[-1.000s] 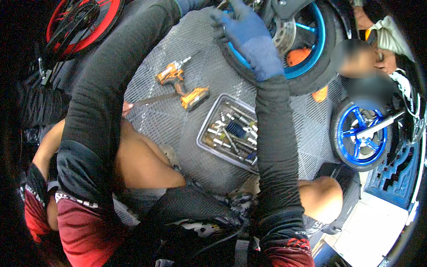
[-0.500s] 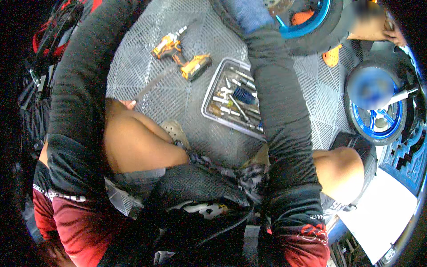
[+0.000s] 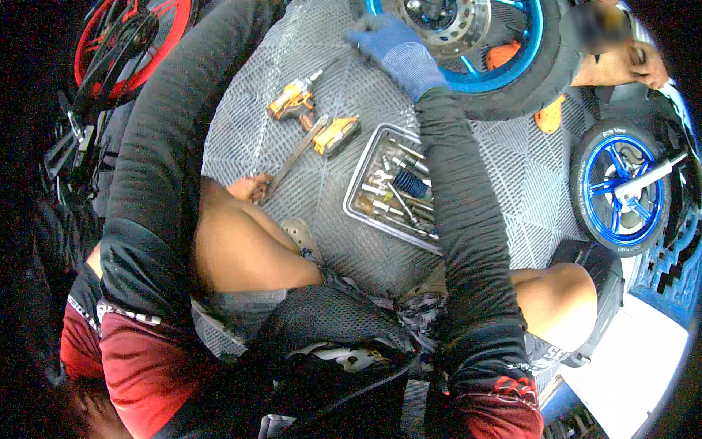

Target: The person removes brake pads and a brake caliper assembly from a motorcycle wheel using a wrench and a long metal lever.

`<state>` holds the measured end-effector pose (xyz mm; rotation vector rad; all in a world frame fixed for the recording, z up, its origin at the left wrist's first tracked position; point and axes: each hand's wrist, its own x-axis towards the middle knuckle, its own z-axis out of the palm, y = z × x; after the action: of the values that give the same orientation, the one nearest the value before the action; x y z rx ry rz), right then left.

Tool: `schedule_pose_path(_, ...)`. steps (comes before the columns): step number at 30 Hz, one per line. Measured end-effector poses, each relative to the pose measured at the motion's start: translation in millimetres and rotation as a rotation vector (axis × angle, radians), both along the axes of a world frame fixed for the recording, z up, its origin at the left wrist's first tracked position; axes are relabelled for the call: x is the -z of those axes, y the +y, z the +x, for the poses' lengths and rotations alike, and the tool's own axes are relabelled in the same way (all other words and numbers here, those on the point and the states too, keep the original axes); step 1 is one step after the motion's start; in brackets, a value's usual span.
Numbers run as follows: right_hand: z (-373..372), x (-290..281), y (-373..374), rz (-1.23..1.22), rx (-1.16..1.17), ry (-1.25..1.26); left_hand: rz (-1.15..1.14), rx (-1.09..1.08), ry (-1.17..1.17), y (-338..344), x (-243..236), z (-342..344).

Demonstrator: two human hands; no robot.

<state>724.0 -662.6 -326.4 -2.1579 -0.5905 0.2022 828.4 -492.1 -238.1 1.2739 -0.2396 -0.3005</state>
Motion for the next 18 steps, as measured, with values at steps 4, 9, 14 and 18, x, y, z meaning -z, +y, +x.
schedule_pose_path(4,-42,47,35,-0.595,-0.442,0.126,-0.03,0.054,0.037,10,-1,10)
schedule_pose_path(9,-164,177,79,-0.092,-1.019,-0.32,-0.051,0.044,0.03,8,-1,9)
schedule_pose_path(14,-239,211,150,0.448,-0.212,1.24,0.045,0.072,-0.037,20,11,2)
schedule_pose_path(18,-228,219,150,0.697,0.249,1.446,-0.061,0.048,0.081,16,10,-9)
